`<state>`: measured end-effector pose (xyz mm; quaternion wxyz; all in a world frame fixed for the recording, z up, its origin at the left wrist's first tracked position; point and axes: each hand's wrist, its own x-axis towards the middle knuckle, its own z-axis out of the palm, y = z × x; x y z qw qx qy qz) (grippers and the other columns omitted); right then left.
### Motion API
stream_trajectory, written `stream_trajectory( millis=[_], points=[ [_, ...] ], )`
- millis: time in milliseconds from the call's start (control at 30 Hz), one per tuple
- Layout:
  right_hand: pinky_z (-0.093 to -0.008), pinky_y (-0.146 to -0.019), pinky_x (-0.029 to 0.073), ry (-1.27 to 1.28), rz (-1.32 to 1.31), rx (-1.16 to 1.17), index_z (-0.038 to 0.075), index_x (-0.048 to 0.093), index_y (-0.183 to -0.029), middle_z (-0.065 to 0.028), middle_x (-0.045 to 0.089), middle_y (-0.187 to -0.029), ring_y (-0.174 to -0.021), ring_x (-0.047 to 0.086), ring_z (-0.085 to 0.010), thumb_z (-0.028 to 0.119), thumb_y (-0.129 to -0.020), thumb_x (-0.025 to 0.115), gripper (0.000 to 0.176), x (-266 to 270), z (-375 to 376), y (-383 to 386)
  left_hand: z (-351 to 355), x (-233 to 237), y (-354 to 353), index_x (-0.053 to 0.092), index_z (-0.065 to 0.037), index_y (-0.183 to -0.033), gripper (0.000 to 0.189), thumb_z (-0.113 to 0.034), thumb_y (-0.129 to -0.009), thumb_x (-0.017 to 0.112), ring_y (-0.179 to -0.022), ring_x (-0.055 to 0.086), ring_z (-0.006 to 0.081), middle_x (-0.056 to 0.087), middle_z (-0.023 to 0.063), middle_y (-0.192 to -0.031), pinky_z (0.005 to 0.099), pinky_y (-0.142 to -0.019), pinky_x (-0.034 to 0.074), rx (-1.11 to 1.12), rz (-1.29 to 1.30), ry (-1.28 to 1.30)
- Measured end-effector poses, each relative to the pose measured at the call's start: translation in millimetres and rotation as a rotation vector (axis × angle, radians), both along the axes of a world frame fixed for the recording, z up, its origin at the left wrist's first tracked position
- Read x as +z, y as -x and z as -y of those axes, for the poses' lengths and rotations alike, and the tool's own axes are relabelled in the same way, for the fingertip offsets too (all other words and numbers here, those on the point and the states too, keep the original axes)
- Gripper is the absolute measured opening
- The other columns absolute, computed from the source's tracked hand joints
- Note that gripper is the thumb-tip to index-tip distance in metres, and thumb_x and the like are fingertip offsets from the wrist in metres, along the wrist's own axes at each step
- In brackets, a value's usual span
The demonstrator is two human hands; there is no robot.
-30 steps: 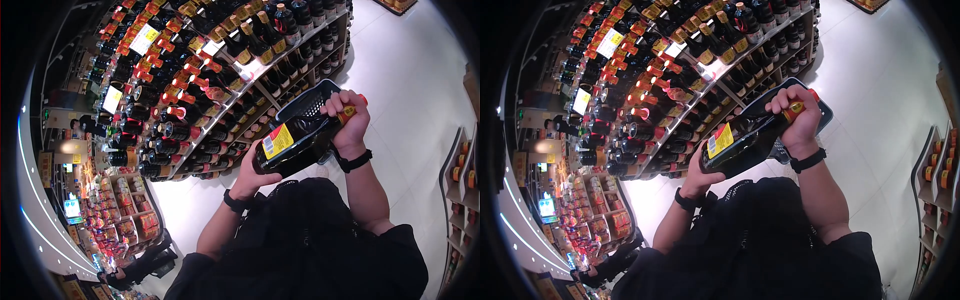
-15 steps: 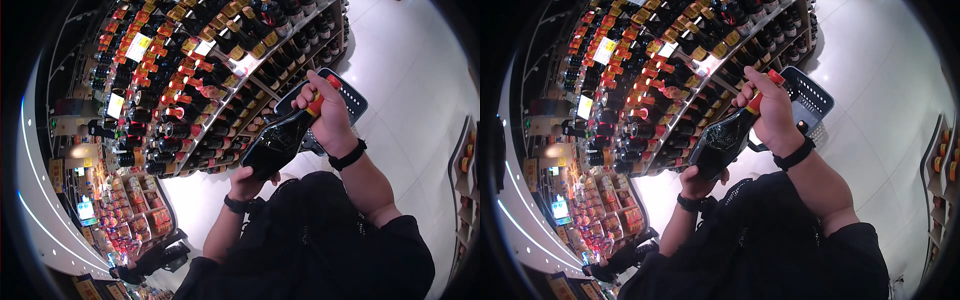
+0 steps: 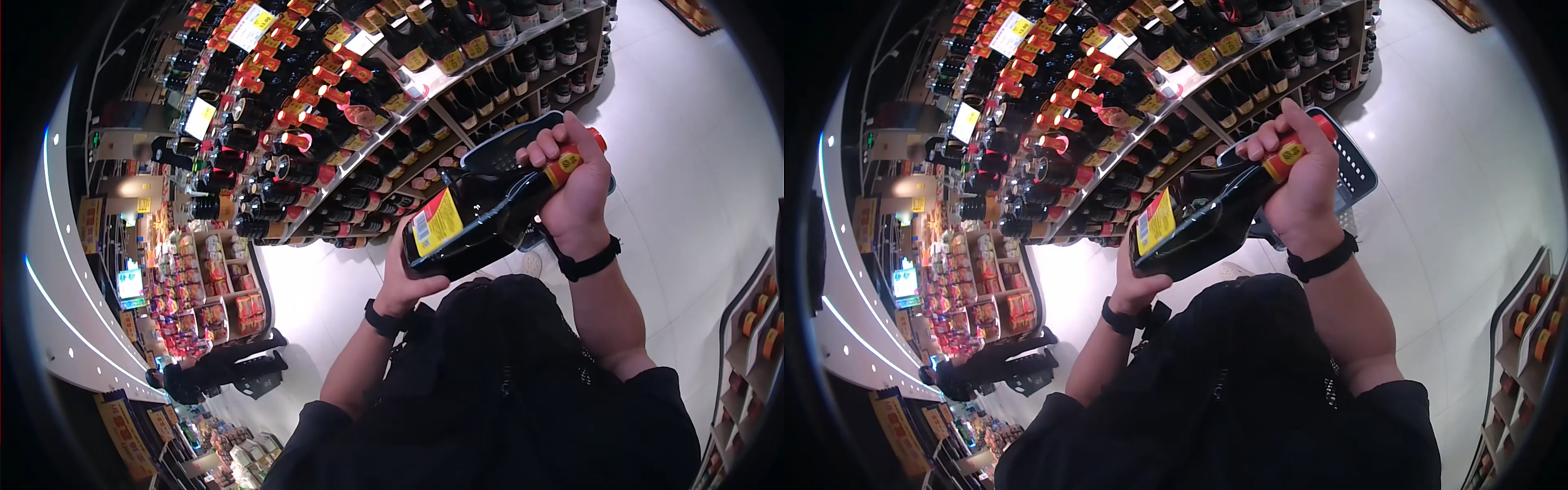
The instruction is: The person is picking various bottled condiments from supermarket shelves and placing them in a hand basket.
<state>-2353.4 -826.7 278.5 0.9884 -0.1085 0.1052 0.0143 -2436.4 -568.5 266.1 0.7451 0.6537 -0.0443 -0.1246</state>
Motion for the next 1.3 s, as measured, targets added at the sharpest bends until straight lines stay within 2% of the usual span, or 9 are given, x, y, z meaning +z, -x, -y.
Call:
stream_trajectory(
  millis=[33,167,333,500,633,733,967,1067,1300],
  points=[
    [-0.0385,-0.083,0.048,-0.007,-0.029,-0.007,0.011,0.050,-0.082,-0.0023,0.049,-0.071,-0.068,0.053,-0.0184,0.024,-0.100,0.061,0.024,0,0,0,-2,7,-2,0.043,-0.002,-0.142,0.101,-0.011,-0.053,0.091,-0.128,0.053,0.0210,0.054,0.0108,-0.136,0.0360,-0.113,0.038,-0.003,0.033,-0.123],
    [-0.0412,-0.088,0.051,-0.023,-0.074,-0.015,0.009,0.050,-0.086,-0.0048,0.054,-0.076,-0.074,0.057,-0.0205,0.019,-0.099,0.061,0.019,-8,0,5,-3,22,-8,0.046,-0.003,-0.141,0.097,-0.009,-0.055,0.091,-0.129,0.054,0.0230,0.055,0.0132,-0.137,0.0372,-0.113,0.037,-0.068,0.310,-0.345],
    [-0.0423,-0.089,0.051,-0.016,-0.151,-0.023,0.011,0.051,-0.086,-0.0030,0.054,-0.075,-0.072,0.057,-0.0198,0.019,-0.099,0.060,0.018,-12,1,9,0,30,-19,0.044,-0.002,-0.141,0.094,-0.004,-0.057,0.087,-0.132,0.053,0.0272,0.054,0.0180,-0.141,0.0410,-0.115,0.037,-0.166,0.505,-0.400],
    [-0.0398,-0.078,0.047,-0.062,-0.092,-0.066,0.014,0.047,-0.076,-0.0019,0.050,-0.070,-0.066,0.052,-0.0186,0.028,-0.099,0.063,0.030,-13,-1,13,-9,18,-28,0.039,-0.003,-0.146,0.103,-0.006,-0.057,0.091,-0.138,0.047,0.0277,0.049,0.0176,-0.146,0.0415,-0.117,0.034,-0.243,0.613,-0.393],
    [-0.0397,-0.076,0.046,-0.008,-0.050,-0.090,0.014,0.046,-0.074,-0.0020,0.049,-0.068,-0.064,0.052,-0.0193,0.033,-0.099,0.063,0.035,2,-13,13,-24,19,-27,0.035,-0.004,-0.150,0.116,-0.017,-0.054,0.099,-0.142,0.042,0.0283,0.041,0.0160,-0.150,0.0413,-0.119,0.031,-0.283,0.511,-0.419],
    [-0.0398,-0.076,0.047,0.054,-0.044,-0.096,0.015,0.047,-0.074,-0.0020,0.050,-0.068,-0.063,0.053,-0.0196,0.035,-0.099,0.064,0.036,12,-28,10,-38,17,-27,0.035,-0.004,-0.150,0.116,-0.017,-0.054,0.100,-0.141,0.042,0.0282,0.042,0.0152,-0.149,0.0406,-0.119,0.031,-0.291,0.525,-0.452],
    [-0.0394,-0.075,0.049,0.088,-0.116,-0.110,0.015,0.048,-0.074,-0.0012,0.050,-0.066,-0.061,0.054,-0.0189,0.032,-0.099,0.065,0.034,6,-55,5,-63,18,-29,0.037,-0.005,-0.148,0.112,-0.016,-0.055,0.099,-0.134,0.050,0.0251,0.048,0.0124,-0.142,0.0392,-0.116,0.037,-0.316,0.442,-0.393],
    [-0.0390,-0.074,0.050,0.108,-0.154,-0.110,0.015,0.048,-0.074,-0.0010,0.050,-0.066,-0.060,0.054,-0.0186,0.030,-0.099,0.064,0.034,6,-67,8,-74,20,-28,0.038,-0.006,-0.146,0.104,-0.012,-0.060,0.096,-0.132,0.052,0.0271,0.051,0.0134,-0.139,0.0390,-0.114,0.038,-0.328,0.435,-0.385],
    [-0.0398,-0.074,0.050,0.166,-0.201,-0.123,0.015,0.047,-0.075,-0.0014,0.049,-0.066,-0.060,0.054,-0.0191,0.028,-0.100,0.063,0.032,6,-90,12,-96,8,-26,0.041,-0.005,-0.144,0.101,-0.012,-0.059,0.096,-0.130,0.054,0.0290,0.053,0.0148,-0.137,0.0392,-0.113,0.040,-0.312,0.463,-0.314]
  ],
)
